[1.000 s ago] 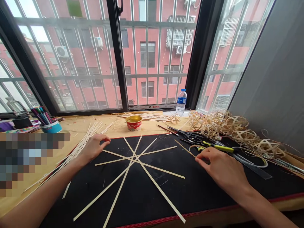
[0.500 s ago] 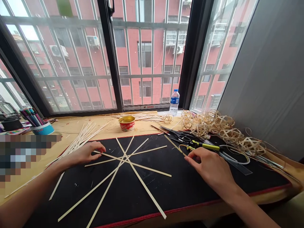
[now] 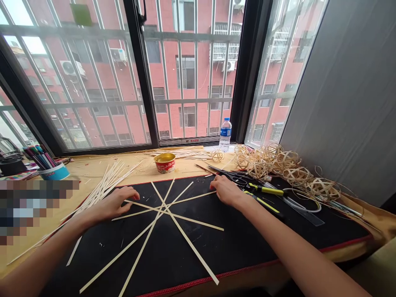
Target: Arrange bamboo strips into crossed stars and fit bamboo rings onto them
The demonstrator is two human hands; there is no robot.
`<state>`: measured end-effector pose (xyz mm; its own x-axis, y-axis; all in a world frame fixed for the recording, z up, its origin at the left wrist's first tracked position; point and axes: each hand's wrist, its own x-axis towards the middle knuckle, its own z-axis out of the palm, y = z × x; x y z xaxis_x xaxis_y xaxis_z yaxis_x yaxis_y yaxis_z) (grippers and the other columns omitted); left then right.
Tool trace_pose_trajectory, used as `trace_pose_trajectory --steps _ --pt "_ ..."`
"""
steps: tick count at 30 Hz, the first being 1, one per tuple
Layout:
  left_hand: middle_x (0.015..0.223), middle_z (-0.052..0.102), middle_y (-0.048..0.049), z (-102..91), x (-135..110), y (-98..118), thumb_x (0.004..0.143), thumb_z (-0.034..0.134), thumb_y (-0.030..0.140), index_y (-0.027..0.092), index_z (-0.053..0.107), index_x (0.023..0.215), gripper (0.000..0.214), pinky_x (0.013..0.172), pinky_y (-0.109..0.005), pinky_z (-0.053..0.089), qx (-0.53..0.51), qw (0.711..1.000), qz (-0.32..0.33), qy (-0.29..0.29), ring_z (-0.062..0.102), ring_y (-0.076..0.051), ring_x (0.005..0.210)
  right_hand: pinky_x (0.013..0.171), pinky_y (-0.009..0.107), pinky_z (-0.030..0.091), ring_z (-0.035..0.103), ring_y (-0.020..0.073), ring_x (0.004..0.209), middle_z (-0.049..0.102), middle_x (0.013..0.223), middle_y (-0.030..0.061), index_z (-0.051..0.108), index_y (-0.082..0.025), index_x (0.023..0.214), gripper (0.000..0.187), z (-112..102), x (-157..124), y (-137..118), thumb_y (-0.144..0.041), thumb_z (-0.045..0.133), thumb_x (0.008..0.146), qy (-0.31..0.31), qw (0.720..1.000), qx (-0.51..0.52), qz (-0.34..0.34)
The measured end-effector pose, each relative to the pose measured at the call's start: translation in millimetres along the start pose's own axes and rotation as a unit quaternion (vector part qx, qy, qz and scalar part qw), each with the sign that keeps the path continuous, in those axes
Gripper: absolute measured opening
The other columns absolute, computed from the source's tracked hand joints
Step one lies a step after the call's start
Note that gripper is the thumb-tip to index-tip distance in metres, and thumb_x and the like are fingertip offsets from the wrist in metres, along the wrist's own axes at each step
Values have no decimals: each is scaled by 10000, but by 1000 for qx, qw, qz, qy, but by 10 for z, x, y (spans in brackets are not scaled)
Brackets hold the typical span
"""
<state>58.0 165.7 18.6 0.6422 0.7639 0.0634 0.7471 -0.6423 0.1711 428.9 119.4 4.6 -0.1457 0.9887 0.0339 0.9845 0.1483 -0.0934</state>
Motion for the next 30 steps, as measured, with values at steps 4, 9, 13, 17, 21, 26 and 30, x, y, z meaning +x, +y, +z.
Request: trace_pose_trajectory --steps 4,9,13,17,21,26,30 --pt "984 635 -43 147 27 107 850 531 265 213 606 947 133 877 -368 428 -37 999 14 23 572 -227 967 780 278 438 606 235 926 648 984 111 692 -146 877 232 -11 238 83 -54 623 675 -57 998 15 -30" --pt "972 613 -32 244 43 108 828 609 259 215 608 933 114 844 -344 444 -78 997 25 6 565 -212 941 663 262 422 599 209 782 642 759 42 645 -168 663 122 -49 356 193 -71 637 590 -95 992 70 -38" --pt "971 601 -30 234 47 62 823 619 237 210 611 931 112 856 -349 436 -93 995 27 -4 552 -208 930 587 240 420 583 156 642 616 642 -3 620 -175 652 95 -91 355 267 -97 588 608 -102 981 159 -31" --pt "958 602 -32 245 51 43 829 617 230 211 623 909 82 849 -361 425 -95 995 21 -7 542 -212 909 596 236 489 617 146 653 640 682 -1 637 -160 826 155 -130 296 333 -202 601 681 -115 956 270 -22" --pt "941 612 -27 253 65 59 820 619 195 208 621 917 97 859 -366 412 -98 995 14 -1 543 -214 921 745 273 553 665 155 785 661 776 21 616 -141 998 315 -93 192 308 -231 691 706 -88 859 501 53" --pt "881 624 -23 224 98 93 774 659 175 190 626 834 70 845 -355 419 -103 995 10 5 559 -211 894 874 325 557 685 159 818 668 809 44 627 -120 846 207 65 121 87 -73 741 679 -52 665 729 155" --pt "861 625 -20 206 105 113 761 676 183 196 650 796 46 846 -336 426 -107 994 15 7 559 -205 899 912 352 550 702 173 824 682 857 85 591 -98 915 212 143 117 -187 -32 682 735 -48 638 748 177"
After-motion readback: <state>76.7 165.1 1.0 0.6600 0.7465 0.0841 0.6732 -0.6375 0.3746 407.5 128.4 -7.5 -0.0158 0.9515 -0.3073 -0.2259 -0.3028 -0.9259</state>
